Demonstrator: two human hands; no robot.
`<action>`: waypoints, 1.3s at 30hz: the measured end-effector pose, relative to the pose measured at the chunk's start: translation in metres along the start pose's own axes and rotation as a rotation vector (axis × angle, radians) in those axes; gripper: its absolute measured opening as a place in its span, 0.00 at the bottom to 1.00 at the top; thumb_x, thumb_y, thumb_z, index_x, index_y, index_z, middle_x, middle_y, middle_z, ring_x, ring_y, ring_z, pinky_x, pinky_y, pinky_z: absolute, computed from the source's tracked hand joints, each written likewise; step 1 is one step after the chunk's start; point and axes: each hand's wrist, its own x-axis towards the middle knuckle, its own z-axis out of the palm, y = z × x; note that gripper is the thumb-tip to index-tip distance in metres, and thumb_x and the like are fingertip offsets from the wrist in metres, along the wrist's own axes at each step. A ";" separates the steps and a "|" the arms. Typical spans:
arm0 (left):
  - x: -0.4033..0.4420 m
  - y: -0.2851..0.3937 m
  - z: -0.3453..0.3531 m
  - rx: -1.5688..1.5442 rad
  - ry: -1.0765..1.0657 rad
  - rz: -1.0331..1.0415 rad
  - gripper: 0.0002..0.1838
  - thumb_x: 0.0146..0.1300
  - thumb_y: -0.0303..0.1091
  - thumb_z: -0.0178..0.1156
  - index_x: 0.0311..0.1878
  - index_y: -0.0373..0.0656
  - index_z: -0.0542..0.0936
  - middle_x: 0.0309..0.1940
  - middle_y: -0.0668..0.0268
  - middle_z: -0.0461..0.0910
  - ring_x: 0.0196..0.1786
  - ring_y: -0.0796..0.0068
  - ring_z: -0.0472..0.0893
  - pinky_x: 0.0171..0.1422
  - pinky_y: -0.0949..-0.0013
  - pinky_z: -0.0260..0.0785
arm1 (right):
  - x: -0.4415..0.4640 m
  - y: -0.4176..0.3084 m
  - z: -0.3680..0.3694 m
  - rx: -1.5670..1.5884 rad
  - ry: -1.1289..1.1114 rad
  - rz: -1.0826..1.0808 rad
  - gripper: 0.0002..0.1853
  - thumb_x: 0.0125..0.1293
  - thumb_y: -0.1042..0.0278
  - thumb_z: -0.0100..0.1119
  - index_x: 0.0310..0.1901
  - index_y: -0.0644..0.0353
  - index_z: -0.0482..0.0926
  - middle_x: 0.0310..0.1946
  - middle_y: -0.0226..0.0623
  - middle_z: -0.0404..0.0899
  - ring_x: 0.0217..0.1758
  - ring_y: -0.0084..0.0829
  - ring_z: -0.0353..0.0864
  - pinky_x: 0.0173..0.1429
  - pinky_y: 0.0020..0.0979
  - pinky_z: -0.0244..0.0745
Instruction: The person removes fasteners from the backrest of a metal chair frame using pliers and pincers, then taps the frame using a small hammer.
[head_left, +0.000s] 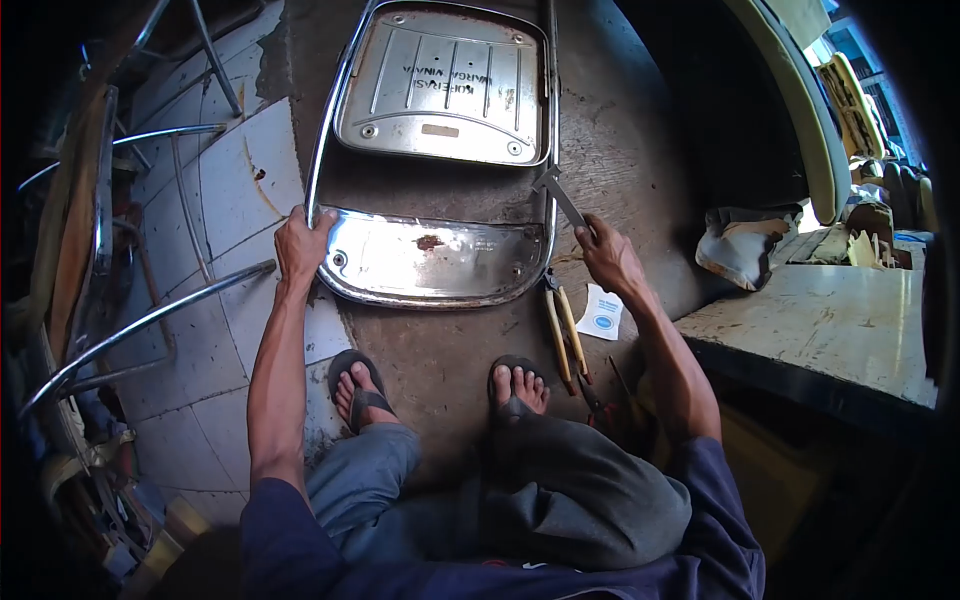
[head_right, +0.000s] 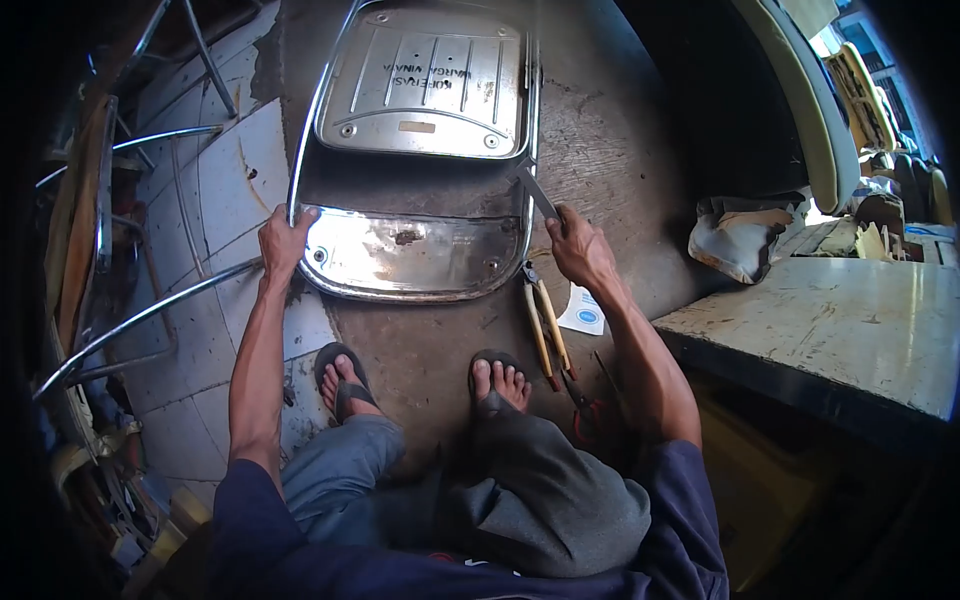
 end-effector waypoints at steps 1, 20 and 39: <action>0.003 -0.007 0.010 0.030 -0.023 0.011 0.26 0.63 0.50 0.71 0.41 0.30 0.82 0.33 0.39 0.86 0.40 0.37 0.87 0.48 0.46 0.78 | 0.006 -0.021 -0.025 -0.010 -0.134 0.080 0.24 0.81 0.50 0.50 0.68 0.58 0.77 0.37 0.52 0.87 0.35 0.47 0.89 0.43 0.48 0.81; -0.214 0.188 0.169 -0.268 -0.407 0.620 0.43 0.67 0.23 0.49 0.86 0.52 0.53 0.86 0.61 0.52 0.86 0.54 0.54 0.87 0.39 0.42 | 0.121 -0.096 -0.083 -0.573 -0.689 0.045 0.18 0.72 0.60 0.53 0.32 0.64 0.84 0.19 0.36 0.79 0.19 0.28 0.78 0.22 0.36 0.72; -0.217 0.192 0.165 -0.170 -0.447 0.610 0.42 0.71 0.24 0.44 0.87 0.54 0.47 0.88 0.64 0.45 0.88 0.58 0.49 0.89 0.41 0.39 | 0.104 -0.103 -0.077 -0.666 -0.638 0.020 0.16 0.77 0.56 0.52 0.52 0.51 0.88 0.18 0.30 0.77 0.16 0.22 0.74 0.20 0.31 0.72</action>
